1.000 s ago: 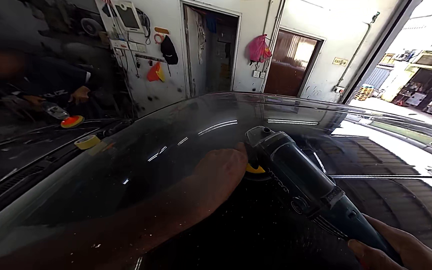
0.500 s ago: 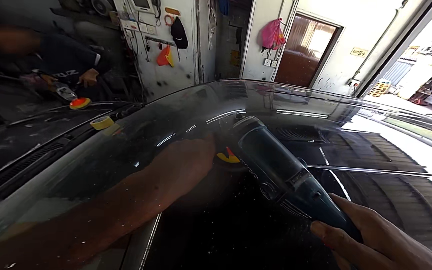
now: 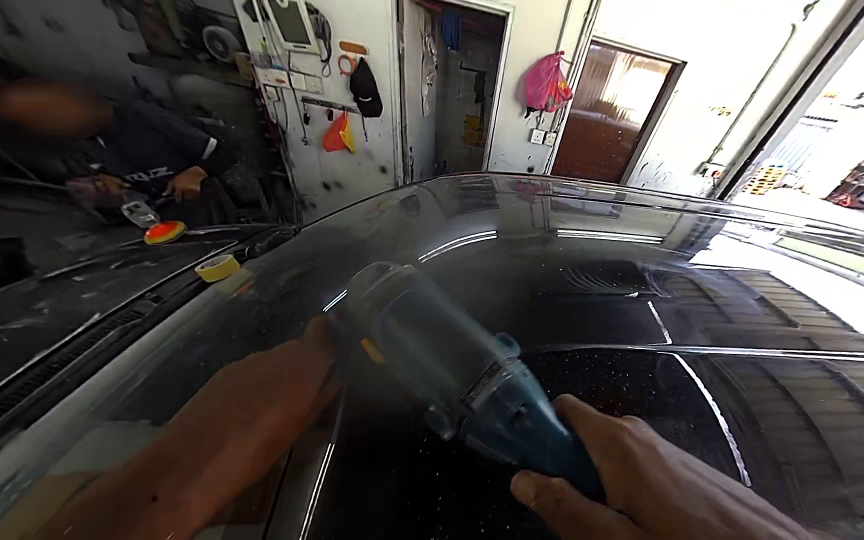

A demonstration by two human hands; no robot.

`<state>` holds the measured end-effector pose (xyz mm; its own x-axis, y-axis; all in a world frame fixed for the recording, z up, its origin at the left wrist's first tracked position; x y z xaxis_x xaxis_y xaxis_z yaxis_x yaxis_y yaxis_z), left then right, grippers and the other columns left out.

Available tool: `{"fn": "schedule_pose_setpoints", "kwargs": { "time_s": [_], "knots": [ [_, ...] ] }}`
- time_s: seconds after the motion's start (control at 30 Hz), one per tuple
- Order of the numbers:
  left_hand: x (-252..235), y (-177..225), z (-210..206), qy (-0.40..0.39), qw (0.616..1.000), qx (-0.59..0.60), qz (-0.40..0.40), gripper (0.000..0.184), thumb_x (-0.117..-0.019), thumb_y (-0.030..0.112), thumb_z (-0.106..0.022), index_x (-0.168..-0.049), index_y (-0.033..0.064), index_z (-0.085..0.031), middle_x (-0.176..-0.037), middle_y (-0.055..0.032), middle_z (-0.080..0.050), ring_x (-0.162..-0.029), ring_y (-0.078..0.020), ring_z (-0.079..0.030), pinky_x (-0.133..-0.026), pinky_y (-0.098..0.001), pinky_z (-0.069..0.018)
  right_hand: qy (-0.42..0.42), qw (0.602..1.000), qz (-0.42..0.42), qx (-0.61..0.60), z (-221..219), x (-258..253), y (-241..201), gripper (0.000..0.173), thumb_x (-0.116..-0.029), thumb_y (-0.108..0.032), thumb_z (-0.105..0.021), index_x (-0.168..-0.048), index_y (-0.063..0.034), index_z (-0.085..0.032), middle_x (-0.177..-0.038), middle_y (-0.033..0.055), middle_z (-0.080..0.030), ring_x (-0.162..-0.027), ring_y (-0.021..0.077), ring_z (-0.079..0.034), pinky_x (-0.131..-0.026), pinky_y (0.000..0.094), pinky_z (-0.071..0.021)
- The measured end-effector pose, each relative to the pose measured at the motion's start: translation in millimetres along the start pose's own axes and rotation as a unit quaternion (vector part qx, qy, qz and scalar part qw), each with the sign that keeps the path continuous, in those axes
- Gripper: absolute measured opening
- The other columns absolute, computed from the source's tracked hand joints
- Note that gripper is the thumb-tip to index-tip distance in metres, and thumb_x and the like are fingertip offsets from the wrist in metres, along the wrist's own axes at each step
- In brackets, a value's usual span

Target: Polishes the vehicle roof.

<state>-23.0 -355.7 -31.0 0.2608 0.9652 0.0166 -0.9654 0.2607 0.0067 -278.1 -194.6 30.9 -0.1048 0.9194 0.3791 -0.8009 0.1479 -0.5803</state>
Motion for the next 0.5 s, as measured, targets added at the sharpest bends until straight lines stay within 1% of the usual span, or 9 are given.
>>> {"fn": "schedule_pose_setpoints", "kwargs": {
  "time_s": [0.07, 0.13, 0.2, 0.33, 0.43, 0.5],
  "knots": [
    [5.6, -9.8, -2.0, -0.012, 1.000, 0.021, 0.002, 0.046, -0.1028, 0.027, -0.059, -0.135, -0.0019, -0.044, -0.092, -0.0211, -0.068, -0.087, -0.0420, -0.071, -0.075, -0.0577, -0.0569, -0.011, 1.000, 0.003, 0.013, -4.4, -5.5, -7.7, 0.051, -0.1006, -0.057, -0.056, -0.121, -0.0096, -0.055, -0.081, 0.0070, -0.062, -0.067, 0.0217, -0.066, -0.060, 0.0433, -0.0565],
    [10.1, -13.8, 1.9, -0.049, 0.998, 0.027, 0.017, 0.050, -0.1052, 0.027, -0.056, -0.140, -0.0056, -0.040, -0.099, -0.0278, -0.067, -0.096, -0.0477, -0.069, -0.082, -0.0614, -0.0548, -0.027, 0.999, 0.006, 0.020, -8.1, -12.0, -12.8, 0.053, -0.1014, -0.056, -0.055, -0.122, -0.0080, -0.054, -0.083, 0.0088, -0.062, -0.071, 0.0239, -0.066, -0.063, 0.0443, -0.0559],
    [7.9, -15.6, 5.4, -0.076, 0.996, 0.016, 0.034, 0.053, -0.1062, 0.029, -0.054, -0.141, -0.0071, -0.038, -0.106, -0.0308, -0.066, -0.103, -0.0496, -0.068, -0.087, -0.0623, -0.0535, -0.034, 0.999, 0.013, 0.020, -10.3, -19.8, -13.2, 0.053, -0.1017, -0.057, -0.054, -0.122, -0.0078, -0.053, -0.083, 0.0085, -0.061, -0.072, 0.0235, -0.066, -0.063, 0.0431, -0.0556],
    [-10.3, -12.0, 7.3, -0.057, 0.998, -0.005, 0.023, 0.052, -0.1056, 0.027, -0.054, -0.140, -0.0089, -0.039, -0.106, -0.0315, -0.066, -0.102, -0.0516, -0.067, -0.086, -0.0637, -0.0537, -0.028, 0.999, 0.019, 0.004, -6.3, -32.4, -7.9, 0.054, -0.1016, -0.058, -0.054, -0.122, -0.0080, -0.052, -0.084, 0.0083, -0.061, -0.069, 0.0222, -0.066, -0.062, 0.0415, -0.0563],
    [-29.9, 3.4, 14.2, -0.043, 0.999, -0.014, -0.004, 0.052, -0.1052, 0.026, -0.056, -0.141, -0.0078, -0.038, -0.108, -0.0299, -0.066, -0.103, -0.0494, -0.068, -0.087, -0.0625, -0.0540, -0.014, 1.000, 0.004, -0.017, 4.4, -32.4, 1.5, 0.053, -0.1017, -0.058, -0.053, -0.122, -0.0088, -0.052, -0.083, 0.0077, -0.061, -0.066, 0.0206, -0.065, -0.060, 0.0406, -0.0570],
    [-42.6, 19.6, 20.9, -0.030, 0.999, -0.021, -0.025, 0.051, -0.1044, 0.026, -0.057, -0.140, -0.0058, -0.040, -0.106, -0.0273, -0.067, -0.102, -0.0470, -0.069, -0.086, -0.0602, -0.0551, 0.000, 0.999, -0.009, -0.033, 13.6, -27.3, 11.7, 0.052, -0.1015, -0.059, -0.053, -0.120, -0.0102, -0.052, -0.083, 0.0065, -0.061, -0.063, 0.0190, -0.065, -0.059, 0.0395, -0.0577]
  ]
}}
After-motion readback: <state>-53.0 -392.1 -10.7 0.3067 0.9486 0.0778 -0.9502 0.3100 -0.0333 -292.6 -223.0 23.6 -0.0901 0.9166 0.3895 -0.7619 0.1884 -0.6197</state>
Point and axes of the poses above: each hand's wrist, its own x-axis away from the middle knuckle, its own z-axis out of the back of the hand, y = z × x, the point moved 6 cm from there along -x, towards the middle knuckle
